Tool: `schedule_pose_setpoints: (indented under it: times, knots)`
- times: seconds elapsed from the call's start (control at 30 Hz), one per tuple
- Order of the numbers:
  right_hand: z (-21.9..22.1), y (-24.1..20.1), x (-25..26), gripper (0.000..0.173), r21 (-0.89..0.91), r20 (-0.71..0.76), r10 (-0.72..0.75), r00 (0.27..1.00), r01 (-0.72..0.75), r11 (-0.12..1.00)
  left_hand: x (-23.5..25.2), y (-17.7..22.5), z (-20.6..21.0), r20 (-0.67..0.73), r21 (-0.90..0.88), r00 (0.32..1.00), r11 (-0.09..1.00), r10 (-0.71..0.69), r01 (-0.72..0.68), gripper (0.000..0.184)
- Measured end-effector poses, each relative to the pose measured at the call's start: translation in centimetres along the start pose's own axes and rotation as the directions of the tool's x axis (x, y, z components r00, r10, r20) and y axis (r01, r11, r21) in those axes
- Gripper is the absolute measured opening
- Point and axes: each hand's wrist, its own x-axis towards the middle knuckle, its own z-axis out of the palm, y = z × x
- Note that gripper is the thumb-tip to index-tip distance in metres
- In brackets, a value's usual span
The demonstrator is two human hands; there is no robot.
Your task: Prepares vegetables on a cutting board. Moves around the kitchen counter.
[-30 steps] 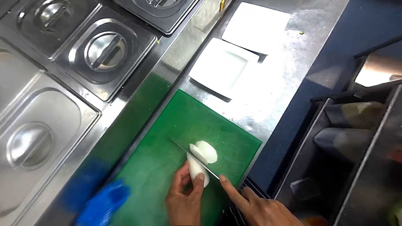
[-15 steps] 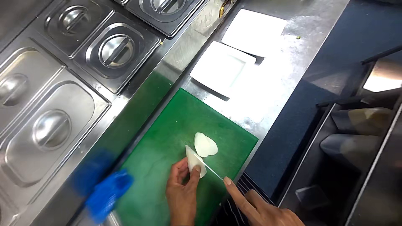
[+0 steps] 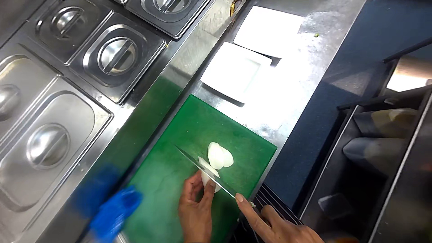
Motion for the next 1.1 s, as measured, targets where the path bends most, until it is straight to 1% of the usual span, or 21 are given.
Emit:
schedule_pose_setpoints:
  times: [0.13, 0.3, 0.6, 0.7, 0.8, 0.9, 1.03, 1.1]
  knots:
    - [-0.1, -0.3, 0.1, 0.059, 0.011, 0.007, 0.01, 1.0, -0.01, 1.0, -0.2, 0.0, -0.3, 0.043, -0.007, 0.999, 1.0, 0.006, -0.005, 0.042]
    - [-0.6, -0.3, 0.3, 0.06, 0.029, 0.053, 0.012, 0.999, -0.013, 0.999, 0.0, 0.4, -0.4, 0.04, 0.011, 0.999, 1.0, -0.012, 0.011, 0.042]
    - [-0.6, 0.0, 0.6, 0.061, 0.017, 0.076, 0.023, 0.997, -0.024, 1.0, 0.2, 0.5, -0.6, 0.041, 0.041, 0.999, 0.999, -0.008, 0.006, 0.043]
    - [0.2, 0.7, 1.4, 0.063, -0.005, 0.104, 0.036, 0.994, -0.035, 0.999, 0.3, 0.7, -0.5, 0.046, 0.05, 0.999, 0.999, -0.004, 0.001, 0.043]
    - [1.8, 1.4, 2.2, 0.066, -0.052, 0.071, 0.03, 0.997, -0.027, 0.998, 0.4, 0.7, -0.5, 0.05, 0.056, 0.999, 0.998, -0.003, 0.0, 0.044]
    - [1.8, 1.4, 2.0, 0.065, -0.095, 0.049, 0.029, 0.998, -0.024, 0.995, 0.2, 0.2, -0.6, 0.053, 0.046, 0.999, 0.999, 0.007, -0.01, 0.044]
    - [0.8, 1.7, 2.0, 0.064, -0.053, 0.046, 0.029, 0.999, -0.027, 0.998, 0.2, 0.1, -0.5, 0.053, 0.017, 0.998, 1.0, 0.017, -0.017, 0.043]
    - [0.3, 1.5, 1.3, 0.062, -0.041, 0.015, 0.025, 1.0, -0.024, 0.999, 0.1, 0.0, -0.6, 0.051, 0.004, 0.999, 1.0, 0.001, -0.002, 0.043]
